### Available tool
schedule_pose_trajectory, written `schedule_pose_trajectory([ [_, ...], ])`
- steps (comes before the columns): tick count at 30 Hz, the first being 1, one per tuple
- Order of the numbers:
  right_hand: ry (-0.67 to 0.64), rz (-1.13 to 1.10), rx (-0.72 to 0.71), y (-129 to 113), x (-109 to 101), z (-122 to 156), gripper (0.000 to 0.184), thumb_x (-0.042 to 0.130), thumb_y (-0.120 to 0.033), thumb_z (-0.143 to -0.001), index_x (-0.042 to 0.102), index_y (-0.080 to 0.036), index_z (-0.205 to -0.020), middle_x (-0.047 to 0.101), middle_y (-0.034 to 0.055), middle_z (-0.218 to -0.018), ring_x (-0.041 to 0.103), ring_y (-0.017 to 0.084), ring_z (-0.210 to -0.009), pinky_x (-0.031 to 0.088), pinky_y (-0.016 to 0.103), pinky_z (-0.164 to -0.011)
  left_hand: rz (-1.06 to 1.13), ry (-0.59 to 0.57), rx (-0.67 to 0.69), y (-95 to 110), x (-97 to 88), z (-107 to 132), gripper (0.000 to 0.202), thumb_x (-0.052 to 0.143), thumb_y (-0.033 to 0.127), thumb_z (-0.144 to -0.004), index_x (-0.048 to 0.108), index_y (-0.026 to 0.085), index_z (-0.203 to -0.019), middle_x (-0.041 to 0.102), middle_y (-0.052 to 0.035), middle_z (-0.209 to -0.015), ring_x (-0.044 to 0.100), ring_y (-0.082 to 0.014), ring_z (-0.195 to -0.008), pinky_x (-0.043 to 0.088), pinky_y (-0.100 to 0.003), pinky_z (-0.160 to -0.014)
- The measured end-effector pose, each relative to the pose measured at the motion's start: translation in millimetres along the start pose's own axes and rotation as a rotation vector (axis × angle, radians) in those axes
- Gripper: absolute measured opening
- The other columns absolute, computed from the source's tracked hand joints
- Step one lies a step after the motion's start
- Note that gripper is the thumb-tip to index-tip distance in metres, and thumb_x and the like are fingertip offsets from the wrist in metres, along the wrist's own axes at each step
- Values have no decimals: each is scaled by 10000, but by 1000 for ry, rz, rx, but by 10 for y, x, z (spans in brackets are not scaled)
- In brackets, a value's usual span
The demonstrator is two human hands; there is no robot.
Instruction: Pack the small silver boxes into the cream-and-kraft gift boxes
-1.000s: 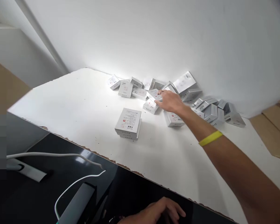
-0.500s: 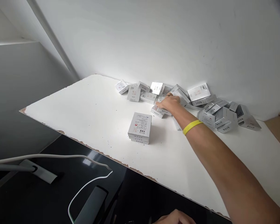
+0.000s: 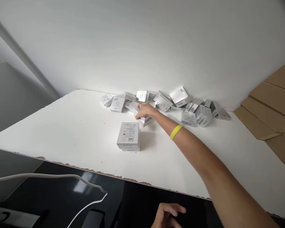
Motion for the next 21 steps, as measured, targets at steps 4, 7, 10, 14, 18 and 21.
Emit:
schedule_pose_trajectory([
  [4, 43, 40, -132, 338, -305, 552, 734, 759, -333, -787, 446, -343, -1451, 451, 100, -1431, 628, 192, -923, 532, 309, -707, 37, -123, 102, -97, -21, -124, 623, 903, 580, -756, 483, 261, -1087, 544, -95, -1368, 702, -46, -733, 378, -138, -570],
  [7, -2, 255, 7, 826, -525, 815, 786, 771, -348, -729, 468, -301, -1452, 523, 123, -1303, 630, 250, -904, 498, 341, -671, -33, -183, 148, 48, 24, -160, 679, 936, 495, -749, 475, 286, -1201, 516, -110, -1417, 741, -104, -864, 427, -156, -627],
  [10, -6, 363, 206, 1269, -671, 882, 780, 761, -422, -746, 471, -292, -1458, 582, 118, -1179, 628, 291, -927, 488, 362, -677, -121, -185, 144, 186, 70, -177, 652, 918, 351, -811, 453, 297, -1264, 503, -125, -1440, 735, -103, -906, 442, -166, -674],
  [14, 276, 176, 231, 1434, -578, 829, 693, 692, -574, -824, 459, -321, -1426, 566, 118, -1223, 624, 283, -966, 510, 376, -741, -167, -190, 102, 173, 76, -189, 564, 851, 314, -884, 423, 271, -1250, 488, -148, -1441, 725, -97, -881, 443, -176, -666],
  [18, 144, 186, 237, 1342, -137, 725, 767, 633, -688, -850, 427, -276, -1463, 517, 160, -1323, 604, 356, -1136, 529, 420, -840, -165, -189, 85, 121, 53, -173, 699, 940, 366, -776, 426, 285, -1243, 490, -131, -1440, 715, -104, -876, 447, -183, -671],
  [21, 34, 215, 261, 1290, 13, 674, 910, 670, -732, -803, 333, -300, -1530, 459, 170, -1389, 639, 355, -1068, 545, 425, -779, -195, -175, 78, 93, 50, -178, 724, 945, 374, -767, 427, 288, -1265, 481, -143, -1456, 713, -119, -913, 450, -203, -702],
])
Point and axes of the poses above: each hand's wrist, its own z-axis away from the middle knuckle, its own x-axis out of the palm, y = z × x, the point moved 3 cm from there along -z, towards the middle knuckle
